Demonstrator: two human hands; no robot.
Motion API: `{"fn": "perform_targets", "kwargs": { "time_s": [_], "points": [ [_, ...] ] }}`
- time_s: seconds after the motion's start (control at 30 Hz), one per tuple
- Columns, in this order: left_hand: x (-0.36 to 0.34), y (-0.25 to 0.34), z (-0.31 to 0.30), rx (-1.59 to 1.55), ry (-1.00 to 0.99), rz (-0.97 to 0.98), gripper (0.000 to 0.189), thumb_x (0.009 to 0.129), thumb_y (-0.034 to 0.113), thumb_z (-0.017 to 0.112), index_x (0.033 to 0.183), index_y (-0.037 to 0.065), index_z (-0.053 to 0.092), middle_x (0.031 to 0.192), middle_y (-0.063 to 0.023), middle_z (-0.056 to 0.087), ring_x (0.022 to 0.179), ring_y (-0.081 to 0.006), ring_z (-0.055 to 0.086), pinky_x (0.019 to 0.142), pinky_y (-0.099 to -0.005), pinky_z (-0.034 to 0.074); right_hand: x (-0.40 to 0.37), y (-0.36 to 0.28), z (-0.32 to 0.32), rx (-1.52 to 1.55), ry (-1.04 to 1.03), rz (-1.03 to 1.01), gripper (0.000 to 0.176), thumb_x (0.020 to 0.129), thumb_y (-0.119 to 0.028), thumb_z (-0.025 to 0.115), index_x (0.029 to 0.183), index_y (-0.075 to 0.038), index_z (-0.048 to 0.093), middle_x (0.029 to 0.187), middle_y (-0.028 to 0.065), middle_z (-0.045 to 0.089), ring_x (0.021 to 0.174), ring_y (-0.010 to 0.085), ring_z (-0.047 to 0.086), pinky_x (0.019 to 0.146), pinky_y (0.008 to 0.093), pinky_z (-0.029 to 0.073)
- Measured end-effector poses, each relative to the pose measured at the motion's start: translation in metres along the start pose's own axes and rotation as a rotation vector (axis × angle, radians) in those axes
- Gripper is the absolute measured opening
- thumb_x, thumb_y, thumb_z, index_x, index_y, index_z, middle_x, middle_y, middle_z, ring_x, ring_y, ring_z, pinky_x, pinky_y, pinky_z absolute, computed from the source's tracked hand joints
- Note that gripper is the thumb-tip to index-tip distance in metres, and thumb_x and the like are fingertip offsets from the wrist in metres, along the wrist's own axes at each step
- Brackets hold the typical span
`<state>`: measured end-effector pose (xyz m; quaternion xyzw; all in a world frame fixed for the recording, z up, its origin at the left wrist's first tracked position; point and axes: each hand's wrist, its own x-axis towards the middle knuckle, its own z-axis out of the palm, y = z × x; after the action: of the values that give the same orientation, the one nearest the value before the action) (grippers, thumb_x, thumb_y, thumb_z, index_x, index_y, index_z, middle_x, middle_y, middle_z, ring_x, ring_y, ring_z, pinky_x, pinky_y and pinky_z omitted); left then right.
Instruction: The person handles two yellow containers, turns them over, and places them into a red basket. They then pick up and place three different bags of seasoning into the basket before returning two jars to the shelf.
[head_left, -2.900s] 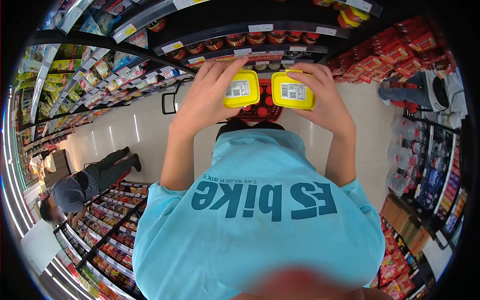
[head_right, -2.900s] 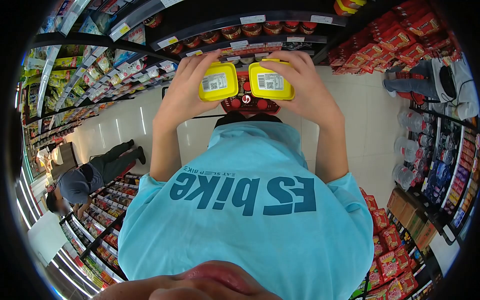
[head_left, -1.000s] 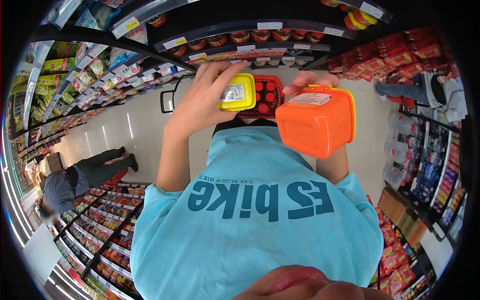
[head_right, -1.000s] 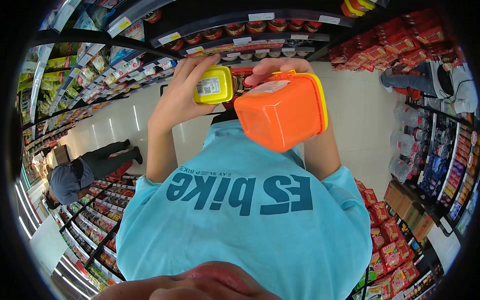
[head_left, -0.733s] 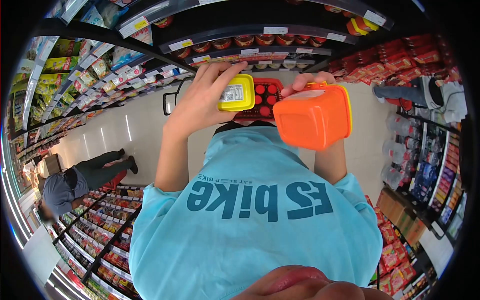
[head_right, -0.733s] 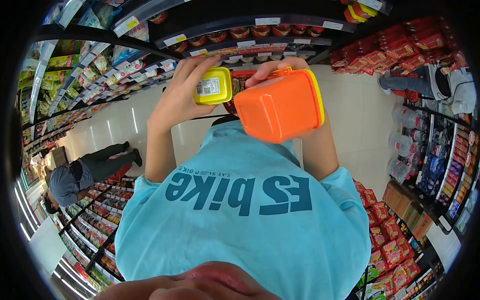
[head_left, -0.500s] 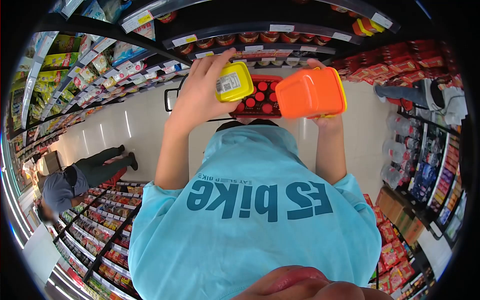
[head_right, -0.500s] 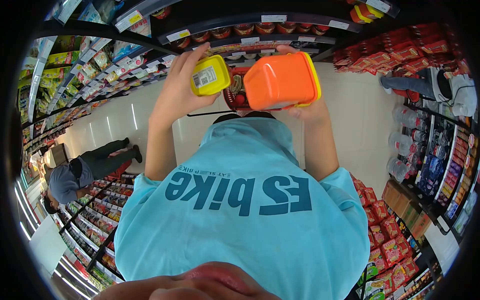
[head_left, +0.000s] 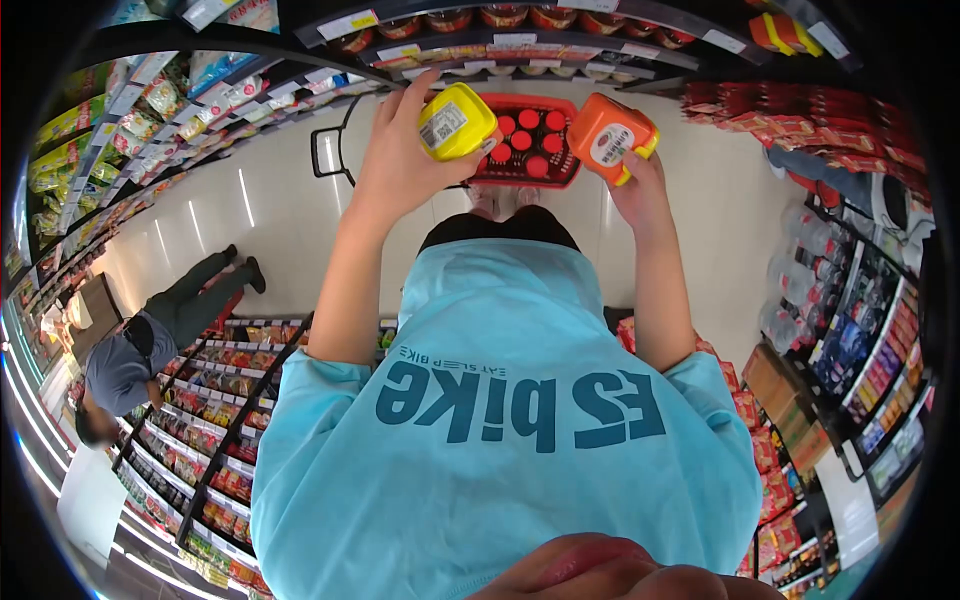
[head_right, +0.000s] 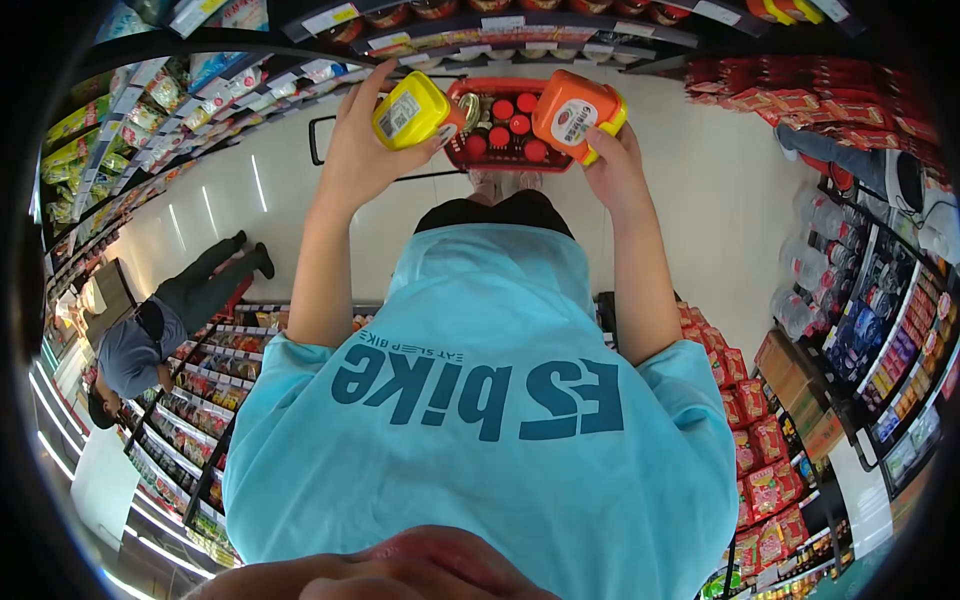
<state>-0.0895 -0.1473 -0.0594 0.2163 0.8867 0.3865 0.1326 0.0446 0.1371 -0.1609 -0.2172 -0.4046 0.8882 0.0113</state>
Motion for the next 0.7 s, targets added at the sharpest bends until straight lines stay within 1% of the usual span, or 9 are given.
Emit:
{"fn": "perform_targets", "kwargs": {
  "time_s": [0.03, 0.13, 0.27, 0.33, 0.4, 0.43, 0.53, 0.6, 0.7],
  "points": [
    [0.001, -0.006, 0.008, 0.032, 0.0, -0.033, 0.093, 0.062, 0.025, 0.086, 0.143, 0.004, 0.044, 0.118, -0.0198, 0.058, 0.113, -0.0375, 0.054, 0.097, -0.045, 0.047, 0.003, 0.004, -0.001, 0.041, 0.016, 0.024, 0.051, 0.092, -0.011, 0.06, 0.139, 0.0, 0.043, 0.132, 0.0136, 0.058, 0.123, 0.0268, 0.058, 0.104, 0.043, 0.049],
    [0.004, -0.035, 0.04, 0.064, -0.023, -0.1, 0.091, 0.064, 0.03, 0.086, 0.141, 0.001, 0.045, 0.122, -0.023, 0.055, 0.117, -0.0401, 0.051, 0.098, -0.0461, 0.046, 0.018, 0.025, -0.023, 0.068, 0.107, 0.173, 0.048, 0.093, -0.014, 0.059, 0.136, -0.001, 0.044, 0.131, 0.0136, 0.058, 0.121, 0.0256, 0.059, 0.099, 0.0424, 0.053],
    [0.007, -0.096, 0.1, 0.186, -0.014, -0.141, 0.086, 0.065, 0.034, 0.086, 0.136, 0.001, 0.05, 0.126, -0.0248, 0.053, 0.119, -0.0413, 0.05, 0.1, -0.0462, 0.045, 0.039, 0.072, -0.07, -0.04, 0.248, 0.248, 0.046, 0.092, -0.02, 0.063, 0.131, -0.001, 0.047, 0.123, 0.0111, 0.06, 0.11, 0.0222, 0.062, 0.091, 0.0385, 0.057],
    [0.007, -0.123, 0.129, 0.233, -0.061, -0.256, 0.084, 0.065, 0.035, 0.085, 0.134, 0.0, 0.051, 0.125, -0.0261, 0.054, 0.117, -0.042, 0.05, 0.101, -0.0478, 0.044, 0.049, 0.103, -0.101, -0.08, 0.306, 0.292, 0.053, 0.088, -0.024, 0.07, 0.129, 0.001, 0.048, 0.119, 0.0103, 0.06, 0.106, 0.0211, 0.062, 0.087, 0.0376, 0.058],
    [0.011, -0.157, 0.163, 0.243, -0.084, -0.279, 0.084, 0.064, 0.036, 0.084, 0.133, -0.001, 0.051, 0.126, -0.0259, 0.054, 0.118, -0.0415, 0.049, 0.101, -0.0482, 0.043, 0.066, 0.133, -0.129, -0.277, 0.452, 0.391, 0.061, 0.082, -0.025, 0.077, 0.127, 0.002, 0.047, 0.119, 0.0111, 0.059, 0.107, 0.0209, 0.061, 0.084, 0.0377, 0.059],
    [0.012, -0.181, 0.19, 0.225, -0.116, -0.339, 0.085, 0.064, 0.037, 0.084, 0.133, -0.001, 0.051, 0.126, -0.0256, 0.054, 0.119, -0.0415, 0.048, 0.102, -0.048, 0.043, 0.08, 0.157, -0.144, -0.403, 0.505, 0.447, 0.064, 0.076, -0.025, 0.082, 0.124, 0.002, 0.049, 0.113, 0.0112, 0.061, 0.1, 0.0212, 0.064, 0.079, 0.0375, 0.061],
    [0.015, -0.219, 0.242, 0.211, -0.147, -0.447, 0.086, 0.061, 0.036, 0.083, 0.132, 0.001, 0.049, 0.127, -0.0258, 0.05, 0.119, -0.0429, 0.046, 0.097, -0.0481, 0.047, 0.101, 0.186, -0.166, -0.627, 0.48, 0.542, 0.06, 0.076, -0.026, 0.084, 0.116, 0.004, 0.052, 0.109, 0.0126, 0.059, 0.098, 0.0188, 0.064, 0.076, 0.0333, 0.062],
    [0.016, -0.248, 0.274, 0.23, -0.246, -0.525, 0.093, 0.062, 0.038, 0.083, 0.137, 0.0, 0.044, 0.127, -0.0264, 0.05, 0.122, -0.0421, 0.045, 0.102, -0.0484, 0.043, 0.115, 0.216, -0.18, -0.749, 0.513, 0.547, 0.064, 0.073, -0.028, 0.086, 0.115, 0.006, 0.051, 0.108, 0.0134, 0.06, 0.094, 0.019, 0.065, 0.074, 0.0328, 0.062],
    [0.012, -0.287, 0.322, 0.24, -0.237, -0.545, 0.092, 0.062, 0.04, 0.082, 0.135, 0.0, 0.043, 0.125, -0.0263, 0.051, 0.12, -0.0418, 0.045, 0.103, -0.0484, 0.041, 0.134, 0.261, -0.212, -0.944, 0.533, 0.567, 0.071, 0.067, -0.031, 0.089, 0.113, 0.008, 0.051, 0.105, 0.0144, 0.062, 0.088, 0.0198, 0.067, 0.071, 0.0325, 0.062]
  ]
}}
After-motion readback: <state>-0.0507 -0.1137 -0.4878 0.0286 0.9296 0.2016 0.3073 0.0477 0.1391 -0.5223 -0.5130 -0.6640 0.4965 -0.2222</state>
